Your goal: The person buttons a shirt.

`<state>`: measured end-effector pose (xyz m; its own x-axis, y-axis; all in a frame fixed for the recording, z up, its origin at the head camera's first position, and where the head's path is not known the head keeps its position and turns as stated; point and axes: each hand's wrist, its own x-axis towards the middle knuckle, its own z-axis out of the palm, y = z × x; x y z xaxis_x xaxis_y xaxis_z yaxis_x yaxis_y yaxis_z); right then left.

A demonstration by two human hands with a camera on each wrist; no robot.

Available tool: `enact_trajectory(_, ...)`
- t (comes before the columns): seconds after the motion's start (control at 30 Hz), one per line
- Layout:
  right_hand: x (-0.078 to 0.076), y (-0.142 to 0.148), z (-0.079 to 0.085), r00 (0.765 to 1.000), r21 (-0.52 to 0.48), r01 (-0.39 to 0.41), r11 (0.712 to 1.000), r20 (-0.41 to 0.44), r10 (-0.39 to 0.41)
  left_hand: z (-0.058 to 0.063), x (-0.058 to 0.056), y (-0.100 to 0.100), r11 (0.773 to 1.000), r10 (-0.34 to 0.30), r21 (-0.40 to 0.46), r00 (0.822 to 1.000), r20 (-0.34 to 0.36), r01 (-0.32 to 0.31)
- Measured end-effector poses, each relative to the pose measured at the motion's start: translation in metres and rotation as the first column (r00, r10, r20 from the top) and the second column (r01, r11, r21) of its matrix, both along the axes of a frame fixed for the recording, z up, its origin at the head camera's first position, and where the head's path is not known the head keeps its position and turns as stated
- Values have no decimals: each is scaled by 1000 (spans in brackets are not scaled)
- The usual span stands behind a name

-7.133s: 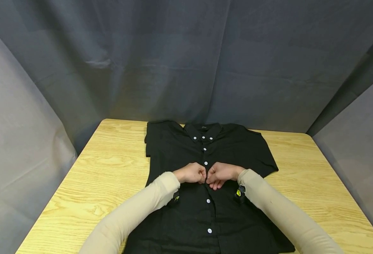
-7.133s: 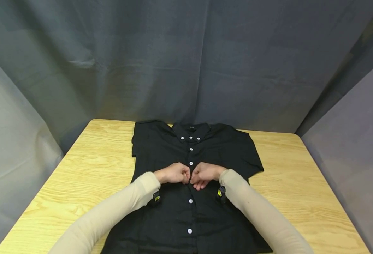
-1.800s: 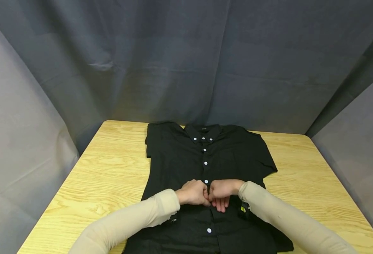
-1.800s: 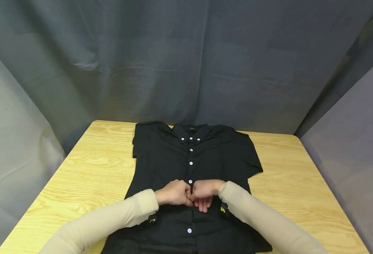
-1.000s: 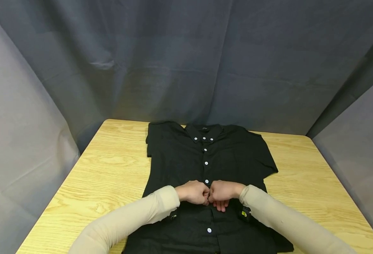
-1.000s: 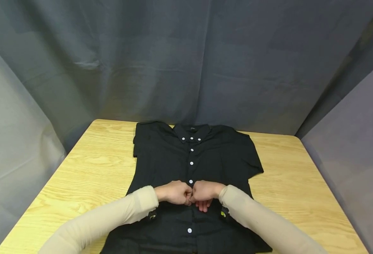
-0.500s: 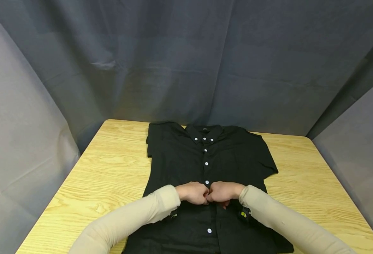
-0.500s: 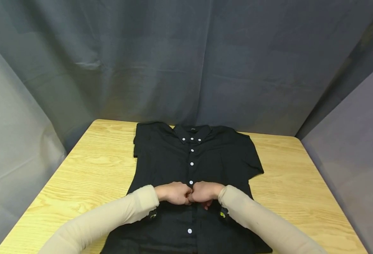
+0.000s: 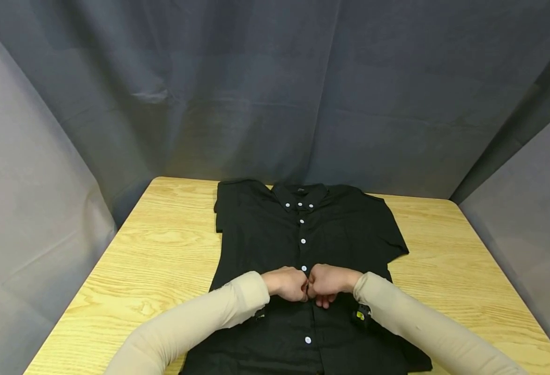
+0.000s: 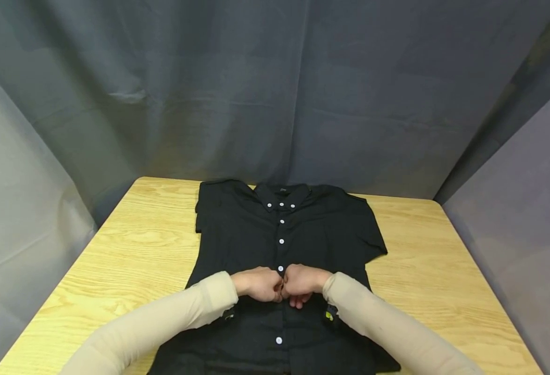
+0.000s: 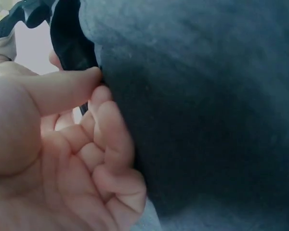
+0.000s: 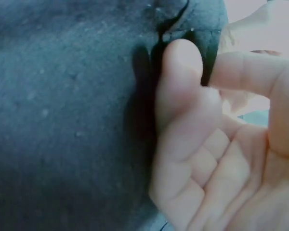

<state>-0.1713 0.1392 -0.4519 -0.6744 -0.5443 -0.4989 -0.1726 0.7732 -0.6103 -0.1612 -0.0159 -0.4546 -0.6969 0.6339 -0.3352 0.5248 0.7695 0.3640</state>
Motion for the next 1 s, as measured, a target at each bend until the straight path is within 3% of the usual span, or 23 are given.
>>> enact_trajectory(0.63, 3, 1, -7, 999, -46, 20, 999, 40, -18, -8, -3, -7, 985, 47, 159, 988, 149, -71)
enact_trajectory(1.0, 5, 2, -3, 986, -145, 114, 983, 138, -94, -8, -1, -8, 984, 54, 166, 994, 93, -69)
